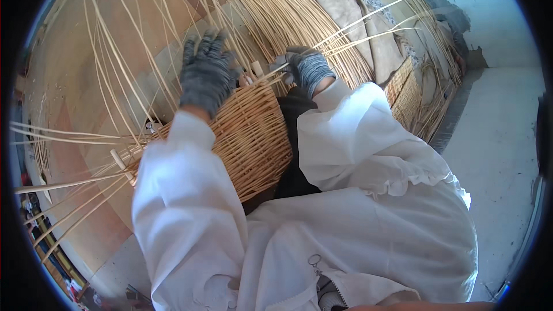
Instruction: The person weaves a rectangular basket by hand, interlacing thin bamboo strips through a vertical frame. They periodically measure the basket's dimensions with a tape measure to ensure consistency.
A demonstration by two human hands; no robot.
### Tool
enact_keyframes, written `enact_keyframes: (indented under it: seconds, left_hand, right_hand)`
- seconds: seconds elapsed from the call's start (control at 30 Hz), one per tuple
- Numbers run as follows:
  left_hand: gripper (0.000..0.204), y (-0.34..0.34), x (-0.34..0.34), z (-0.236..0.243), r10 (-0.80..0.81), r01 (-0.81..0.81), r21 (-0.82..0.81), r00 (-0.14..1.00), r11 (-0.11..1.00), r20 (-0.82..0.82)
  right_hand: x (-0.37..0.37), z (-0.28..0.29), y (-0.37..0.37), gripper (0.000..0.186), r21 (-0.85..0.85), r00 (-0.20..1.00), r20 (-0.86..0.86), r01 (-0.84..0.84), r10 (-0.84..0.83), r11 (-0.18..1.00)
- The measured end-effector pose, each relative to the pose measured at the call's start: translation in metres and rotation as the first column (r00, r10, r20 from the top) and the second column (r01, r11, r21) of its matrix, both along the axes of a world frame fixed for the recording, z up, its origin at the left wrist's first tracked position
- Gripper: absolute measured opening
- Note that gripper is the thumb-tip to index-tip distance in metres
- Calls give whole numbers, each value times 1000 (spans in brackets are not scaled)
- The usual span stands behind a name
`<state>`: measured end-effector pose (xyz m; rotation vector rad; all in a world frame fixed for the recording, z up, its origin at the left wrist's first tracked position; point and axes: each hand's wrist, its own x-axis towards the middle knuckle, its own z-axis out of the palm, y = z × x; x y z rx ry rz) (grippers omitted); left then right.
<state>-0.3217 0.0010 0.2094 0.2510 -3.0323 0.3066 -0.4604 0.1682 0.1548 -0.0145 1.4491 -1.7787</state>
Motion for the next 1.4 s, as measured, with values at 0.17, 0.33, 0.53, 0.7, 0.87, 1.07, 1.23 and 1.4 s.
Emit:
enact_keyframes:
  seconds: [0.17, 0.33, 0.53, 0.7, 0.87, 1.07, 1.23, 1.4]
  left_hand:
    - [43, 3, -1, -11, 115, -116, 54, 993, 992, 17]
    - [85, 84, -7, -36, 359, -438, 427, 898, 791, 255]
    - [69, 106, -7, -80, 442, -431, 366, 895, 825, 58]
    - [49, 105, 2, -78, 470, -278, 517, 834, 810, -288]
    - [41, 85, 101, -33, 448, -288, 344, 613, 894, -651]
    - [35, 46, 282, -53, 964, -447, 894, 246, 23, 99]
    - [44, 21, 299, 3, 917, -519, 801, 388, 298, -90]
    - [52, -28, 253, -71, 874, 148, 929, 315, 340, -370]
  right_hand:
    - [-21, -18, 17, 32, -9, 911, -347, -239, 221, 971]
    - [-62, 21, -46, 23, 815, -484, -556, -162, 675, 556]
    - [-67, 19, -65, 37, 994, 140, -46, 107, 989, 32]
    - [-21, -6, 16, 41, 824, -62, -407, -456, 911, 337]
    - [-46, -6, -8, 56, 985, -270, -158, -112, 950, 132]
    - [-5, 31, -21, 82, 986, -14, -117, -119, 993, 115]
    - [50, 55, -43, 40, 884, -268, -171, 383, 948, 268]
    - [172, 46, -147, 31, 590, -397, -777, -192, 488, 784]
